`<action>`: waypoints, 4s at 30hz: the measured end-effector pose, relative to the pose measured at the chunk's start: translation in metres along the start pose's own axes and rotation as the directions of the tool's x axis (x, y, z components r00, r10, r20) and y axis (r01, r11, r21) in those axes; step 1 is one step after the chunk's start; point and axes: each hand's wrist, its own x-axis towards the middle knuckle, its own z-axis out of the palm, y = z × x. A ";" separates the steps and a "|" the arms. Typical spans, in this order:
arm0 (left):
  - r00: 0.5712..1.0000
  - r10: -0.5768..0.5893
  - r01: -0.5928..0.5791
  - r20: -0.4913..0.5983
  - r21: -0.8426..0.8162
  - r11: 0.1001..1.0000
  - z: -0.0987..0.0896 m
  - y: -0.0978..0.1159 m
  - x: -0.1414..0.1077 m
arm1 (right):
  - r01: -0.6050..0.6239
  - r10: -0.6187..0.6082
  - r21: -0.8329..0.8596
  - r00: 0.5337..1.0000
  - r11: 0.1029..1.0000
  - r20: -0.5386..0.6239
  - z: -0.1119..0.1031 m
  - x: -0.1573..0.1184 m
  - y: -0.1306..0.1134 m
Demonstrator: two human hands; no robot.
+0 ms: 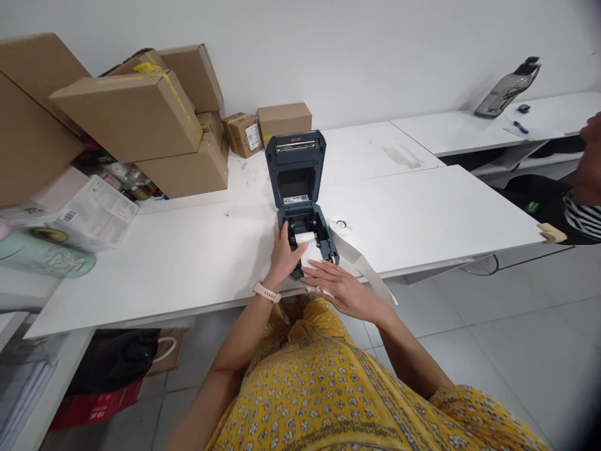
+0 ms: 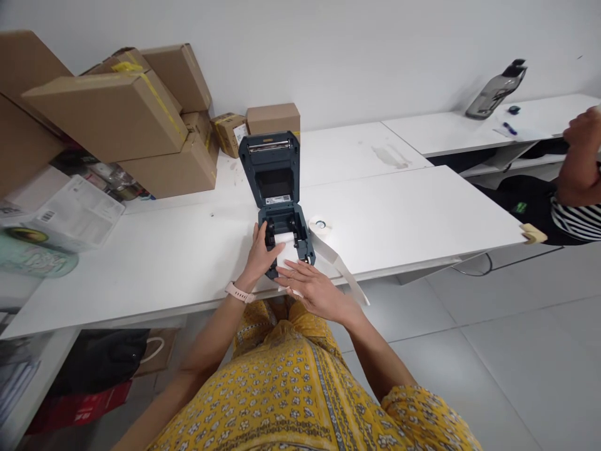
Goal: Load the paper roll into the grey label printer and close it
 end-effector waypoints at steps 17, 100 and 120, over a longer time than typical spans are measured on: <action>0.998 -0.062 0.054 -0.017 -0.307 0.950 -0.005 -0.009 -0.021 | 0.003 -0.010 0.131 0.999 0.991 0.051 -0.035 0.005 0.013; 0.667 0.744 -0.694 0.037 0.394 0.603 0.010 0.000 -0.139 | 0.016 -0.102 -0.152 0.810 0.988 -0.578 -0.023 0.037 0.035; 0.990 -0.106 0.039 -0.088 -0.561 0.827 0.007 0.000 -0.053 | -0.086 0.689 0.776 0.529 0.625 -0.496 0.053 0.038 0.042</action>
